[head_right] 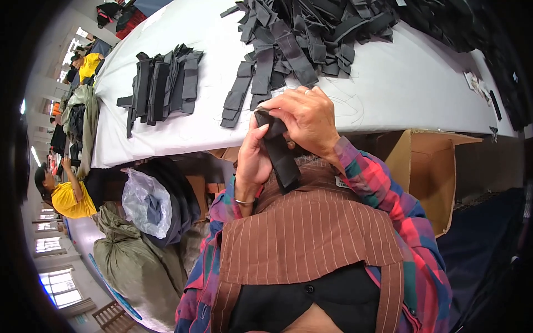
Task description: Trim loose threads from black fabric straps using small snips at a factory workbench.
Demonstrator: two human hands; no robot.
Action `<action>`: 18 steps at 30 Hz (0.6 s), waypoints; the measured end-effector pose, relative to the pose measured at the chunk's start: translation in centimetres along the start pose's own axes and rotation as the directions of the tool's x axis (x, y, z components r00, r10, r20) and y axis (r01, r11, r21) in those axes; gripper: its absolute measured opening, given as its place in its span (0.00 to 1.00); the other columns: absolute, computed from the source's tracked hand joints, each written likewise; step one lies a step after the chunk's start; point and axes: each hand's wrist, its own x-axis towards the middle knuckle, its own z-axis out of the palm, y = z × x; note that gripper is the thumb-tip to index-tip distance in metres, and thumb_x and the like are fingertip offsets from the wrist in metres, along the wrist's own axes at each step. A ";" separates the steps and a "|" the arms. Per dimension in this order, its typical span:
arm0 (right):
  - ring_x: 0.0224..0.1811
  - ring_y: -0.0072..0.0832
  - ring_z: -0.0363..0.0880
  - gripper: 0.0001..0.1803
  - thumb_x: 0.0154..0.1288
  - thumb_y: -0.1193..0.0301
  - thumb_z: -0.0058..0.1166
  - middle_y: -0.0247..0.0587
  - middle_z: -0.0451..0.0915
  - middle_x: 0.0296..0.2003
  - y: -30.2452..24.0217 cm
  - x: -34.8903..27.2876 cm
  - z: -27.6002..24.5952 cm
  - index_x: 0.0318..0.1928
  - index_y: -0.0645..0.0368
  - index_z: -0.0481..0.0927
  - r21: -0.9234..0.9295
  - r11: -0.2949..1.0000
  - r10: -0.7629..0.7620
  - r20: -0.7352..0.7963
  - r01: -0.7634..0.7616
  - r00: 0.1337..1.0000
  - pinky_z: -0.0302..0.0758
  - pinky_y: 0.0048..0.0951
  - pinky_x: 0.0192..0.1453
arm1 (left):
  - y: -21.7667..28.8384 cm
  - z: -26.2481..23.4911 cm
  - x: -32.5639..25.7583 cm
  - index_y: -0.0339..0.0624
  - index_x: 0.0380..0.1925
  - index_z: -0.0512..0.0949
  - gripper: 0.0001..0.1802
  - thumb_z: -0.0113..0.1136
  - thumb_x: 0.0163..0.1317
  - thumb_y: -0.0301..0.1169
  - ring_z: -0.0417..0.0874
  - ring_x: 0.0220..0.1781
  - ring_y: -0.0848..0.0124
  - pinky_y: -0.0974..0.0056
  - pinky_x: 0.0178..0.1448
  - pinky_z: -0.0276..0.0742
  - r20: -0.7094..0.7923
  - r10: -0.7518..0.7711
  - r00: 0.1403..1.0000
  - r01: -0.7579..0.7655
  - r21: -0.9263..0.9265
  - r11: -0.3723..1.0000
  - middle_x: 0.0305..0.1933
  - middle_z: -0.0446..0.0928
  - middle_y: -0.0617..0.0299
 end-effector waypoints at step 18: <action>0.21 0.36 0.80 0.07 0.59 0.71 0.55 0.42 0.80 0.21 3.7 0.9 1.5 0.37 0.58 0.81 0.469 0.583 0.582 0.329 -0.663 0.744 0.74 0.31 0.28 | -0.7 -1.1 5.1 0.39 0.52 0.72 0.22 0.46 0.71 0.46 0.81 0.48 0.67 0.51 0.54 0.80 -0.105 -0.078 0.991 0.087 0.088 0.992 0.47 0.79 0.58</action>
